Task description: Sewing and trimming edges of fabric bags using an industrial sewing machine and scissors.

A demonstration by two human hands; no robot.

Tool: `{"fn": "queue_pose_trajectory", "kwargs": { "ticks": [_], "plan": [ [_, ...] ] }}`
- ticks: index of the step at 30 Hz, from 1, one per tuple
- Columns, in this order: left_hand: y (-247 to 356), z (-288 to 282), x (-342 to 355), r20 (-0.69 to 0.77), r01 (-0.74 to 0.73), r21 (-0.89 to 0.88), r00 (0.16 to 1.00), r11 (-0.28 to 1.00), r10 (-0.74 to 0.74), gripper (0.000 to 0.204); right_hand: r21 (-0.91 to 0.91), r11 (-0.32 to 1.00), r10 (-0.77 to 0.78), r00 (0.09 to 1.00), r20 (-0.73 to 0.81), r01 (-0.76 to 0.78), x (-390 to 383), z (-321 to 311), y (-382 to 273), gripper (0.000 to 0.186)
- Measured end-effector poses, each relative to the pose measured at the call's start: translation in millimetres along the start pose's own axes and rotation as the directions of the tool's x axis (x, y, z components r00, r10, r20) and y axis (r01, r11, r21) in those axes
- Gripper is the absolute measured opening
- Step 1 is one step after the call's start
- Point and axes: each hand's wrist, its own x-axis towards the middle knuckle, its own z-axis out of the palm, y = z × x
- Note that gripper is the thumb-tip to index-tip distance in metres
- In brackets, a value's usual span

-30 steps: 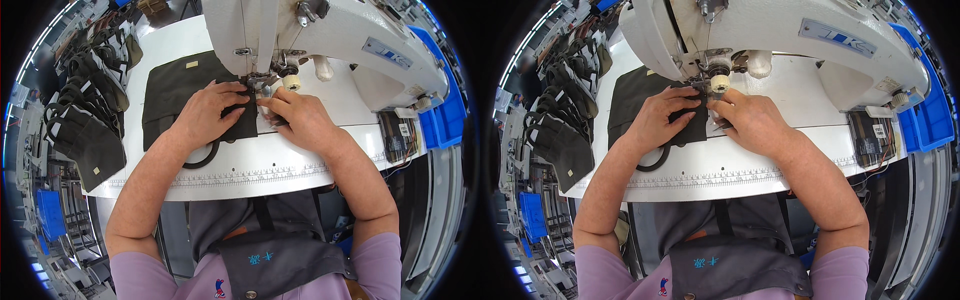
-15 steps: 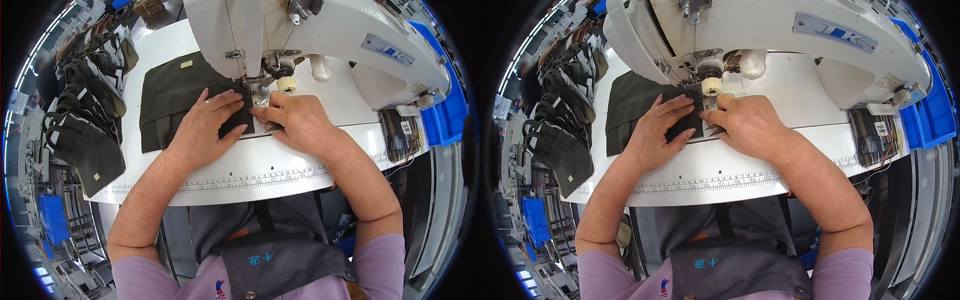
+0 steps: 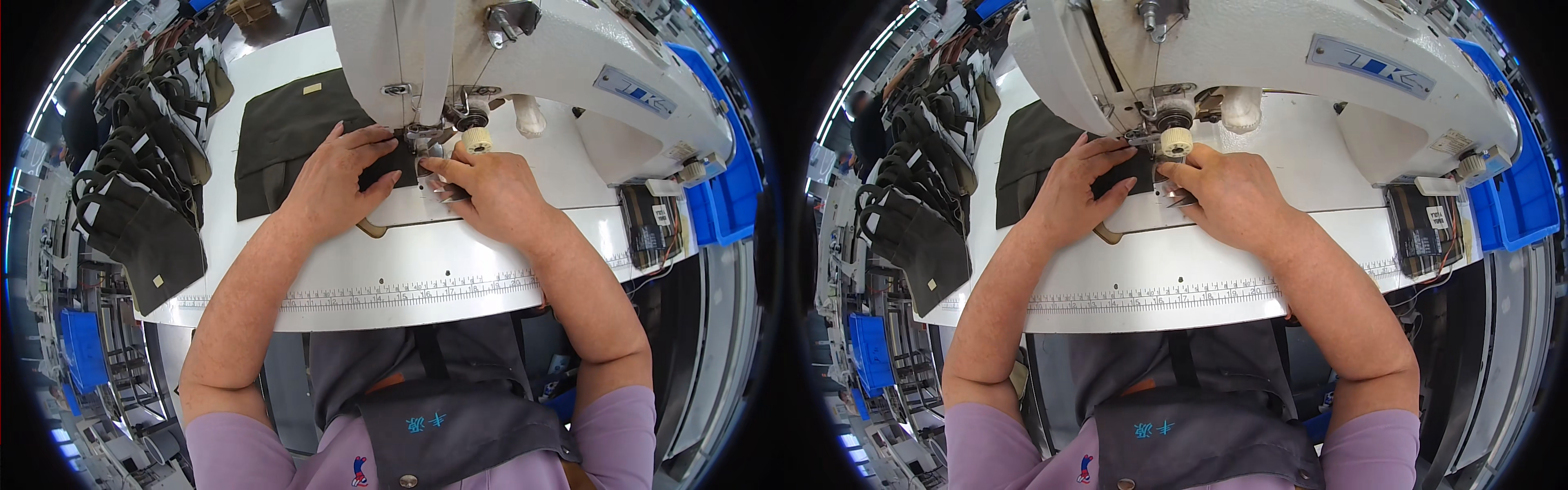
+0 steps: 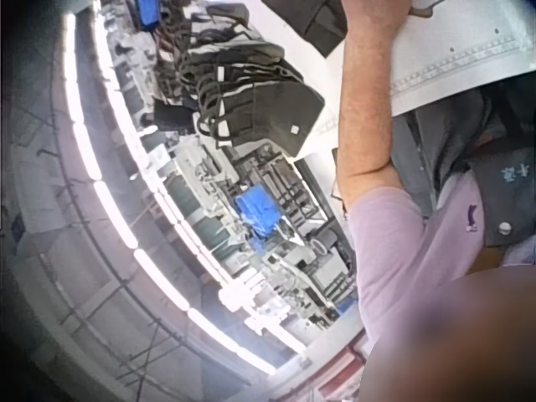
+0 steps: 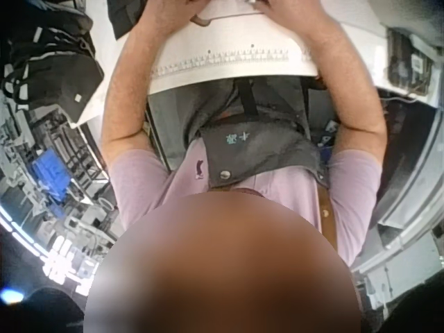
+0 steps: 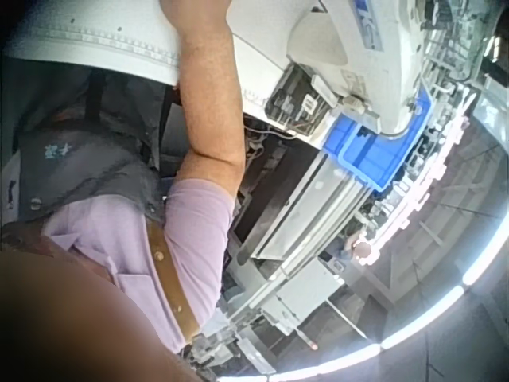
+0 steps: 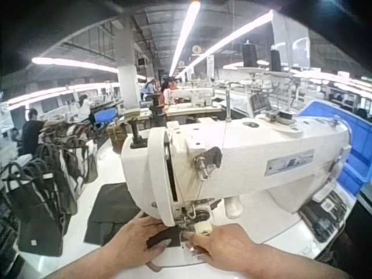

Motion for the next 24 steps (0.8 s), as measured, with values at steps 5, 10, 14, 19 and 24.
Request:
{"fn": "queue_pose_trajectory", "kwargs": {
  "ticks": [5,10,14,19,24],
  "plan": [
    [3.5,-0.4,-3.2,0.073,0.044,0.044,0.996,0.998,-0.047,0.039,0.046,0.999,0.001,1.0,0.003,-0.001,-1.3,3.6,4.0,0.04],
    [8.8,-2.7,-13.3,0.056,0.031,0.014,0.998,0.999,-0.032,0.042,0.049,0.999,-0.016,1.0,-0.015,0.017,-3.7,3.8,4.4,0.042],
    [24.6,-11.8,-51.7,0.113,0.023,0.031,0.993,0.999,-0.027,0.049,0.078,0.996,-0.03,0.999,-0.035,0.032,-2.2,5.2,7.1,0.038],
    [79.7,-45.9,-104.7,0.366,-0.003,-0.096,0.93,0.995,0.039,0.075,0.067,0.997,-0.039,0.997,-0.062,0.044,-1.1,2.9,9.2,0.034],
    [86.6,-61.4,-159.8,0.131,0.053,0.097,0.989,0.994,-0.066,0.072,0.058,0.997,-0.045,0.996,-0.083,0.05,-2.8,6.0,11.2,0.032]
  ]
}}
